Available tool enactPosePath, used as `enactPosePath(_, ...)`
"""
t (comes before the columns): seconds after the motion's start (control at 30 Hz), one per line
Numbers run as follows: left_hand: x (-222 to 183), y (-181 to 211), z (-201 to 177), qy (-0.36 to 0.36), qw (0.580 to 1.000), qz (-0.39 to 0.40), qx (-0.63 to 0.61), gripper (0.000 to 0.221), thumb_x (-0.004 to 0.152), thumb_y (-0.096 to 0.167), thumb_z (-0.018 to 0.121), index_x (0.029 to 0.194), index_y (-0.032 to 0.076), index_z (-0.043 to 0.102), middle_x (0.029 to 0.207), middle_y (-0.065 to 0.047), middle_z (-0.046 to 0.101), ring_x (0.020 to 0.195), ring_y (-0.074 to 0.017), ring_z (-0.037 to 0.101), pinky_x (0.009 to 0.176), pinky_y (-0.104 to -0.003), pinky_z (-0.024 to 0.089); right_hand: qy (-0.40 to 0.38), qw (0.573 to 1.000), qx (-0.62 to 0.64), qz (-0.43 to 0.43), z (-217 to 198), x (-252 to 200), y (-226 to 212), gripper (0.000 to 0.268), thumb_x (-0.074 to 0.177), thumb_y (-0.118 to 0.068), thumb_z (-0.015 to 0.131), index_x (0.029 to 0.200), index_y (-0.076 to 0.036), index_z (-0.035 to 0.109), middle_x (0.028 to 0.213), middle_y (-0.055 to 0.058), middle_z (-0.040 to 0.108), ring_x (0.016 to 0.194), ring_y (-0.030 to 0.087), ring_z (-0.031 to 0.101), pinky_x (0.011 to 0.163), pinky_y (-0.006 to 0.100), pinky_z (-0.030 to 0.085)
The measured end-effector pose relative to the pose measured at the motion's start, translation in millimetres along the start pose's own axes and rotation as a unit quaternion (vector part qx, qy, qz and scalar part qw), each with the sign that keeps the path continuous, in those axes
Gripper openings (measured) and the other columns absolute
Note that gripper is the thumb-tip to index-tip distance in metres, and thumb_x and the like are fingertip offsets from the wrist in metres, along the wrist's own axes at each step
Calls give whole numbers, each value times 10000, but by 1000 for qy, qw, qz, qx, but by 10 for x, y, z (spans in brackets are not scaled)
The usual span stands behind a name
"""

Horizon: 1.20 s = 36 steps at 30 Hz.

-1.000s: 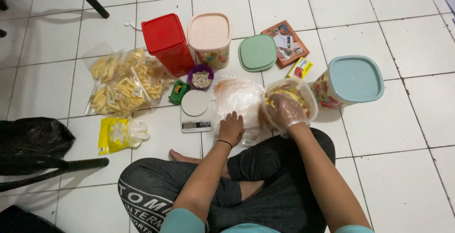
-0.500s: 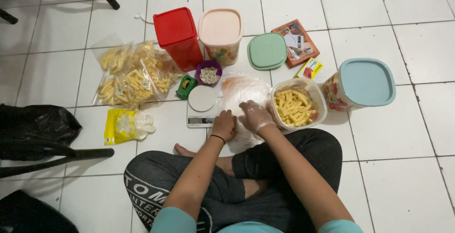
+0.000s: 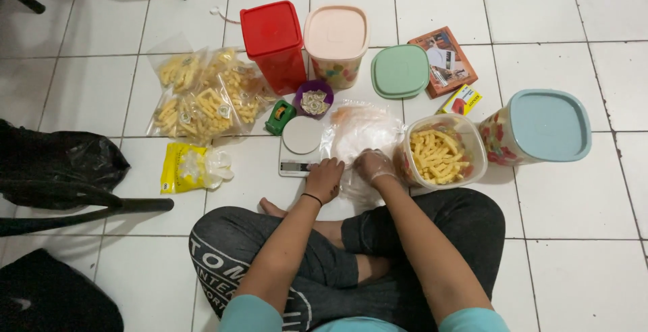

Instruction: Packing frozen french fries into small plastic bags and weighing them on a digital scale.

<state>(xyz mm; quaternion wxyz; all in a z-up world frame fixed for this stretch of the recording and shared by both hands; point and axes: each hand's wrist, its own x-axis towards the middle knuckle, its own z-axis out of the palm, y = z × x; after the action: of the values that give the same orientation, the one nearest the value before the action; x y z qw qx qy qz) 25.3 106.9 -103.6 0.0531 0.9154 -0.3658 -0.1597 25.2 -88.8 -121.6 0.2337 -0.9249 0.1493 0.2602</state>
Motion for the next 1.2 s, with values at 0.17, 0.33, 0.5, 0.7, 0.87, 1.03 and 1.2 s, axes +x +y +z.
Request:
enactPosePath(0.17, -51, -21, -84, 36, 999, 0, -18, 612, 884, 135, 608, 1475, 53, 469, 1333, -209, 551, 1291, -372, 505, 968, -503, 463, 45, 996, 57, -46, 52, 98, 193, 246, 927, -213, 618, 1089, -215, 804, 1124, 90, 766, 1186, 326, 681, 1053, 490, 498)
enactPosePath(0.33, -148, 33, -380, 64, 993, -25, -97, 579, 962, 162, 551, 1513, 35, 426, 1402, -231, 532, 1348, -374, 484, 1018, -496, 458, 95, 987, 117, -59, -325, -220, 58, 244, 932, -214, 638, 1116, -161, 788, 1102, 138, 763, 1139, 367, 693, 1001, 495, 542)
enactPosePath(0.5, -168, 92, -807, 99, 920, -72, -373, 704, 898, 176, 620, 1537, -3, 384, 1500, -280, 426, 1401, -441, 435, 1132, -520, 444, 185, 965, 144, -115, -601, -400, 51, 220, 943, -333, 685, 1069, -180, 780, 1082, 142, 745, 1122, 380, 672, 977, 509, 536)
enactPosePath(0.7, 150, -256, -43, 151, 706, -298, -624, 747, 933, 405, 740, 1483, 5, 431, 1277, -218, 602, 1024, -290, 707, 805, -356, 631, 143, 975, 145, -93, -448, -332, 209, 226, 921, -318, 714, 1078, -180, 802, 1175, 99, 745, 1182, 361, 661, 1024, 509, 521)
enactPosePath(0.87, 226, -378, 305, 142, 664, -307, -666, 488, 851, 74, 748, 1304, -34, 604, 1049, -183, 706, 788, -218, 736, 650, -293, 649, 93, 985, 97, -111, -251, -245, 365, 291, 870, -303, 736, 1133, -193, 796, 1216, 96, 743, 1222, 345, 649, 1073, 480, 496)
enactPosePath(1.03, 213, -273, 254, 160, 633, -304, -694, 283, 821, 26, 745, 1098, -30, 715, 912, -158, 745, 707, -192, 733, 636, -278, 634, 51, 991, -43, -117, -506, -641, -12, 465, 862, -555, 674, 1184, -237, 777, 1262, 15, 742, 1328, 234, 595, 1188, 377, 398)
enactPosePath(1.2, 136, -114, -5, 113, 606, -288, -733, 177, 875, 81, 751, 1034, 6, 735, 885, -120, 725, 724, -141, 683, 634, -246, 620, 20, 987, -34, -159, -504, -791, -261, 639, 846, -455, 743, 1412, -198, 597, 1377, 51, 644, 1420, 256, 488, 1240, 411, 334)
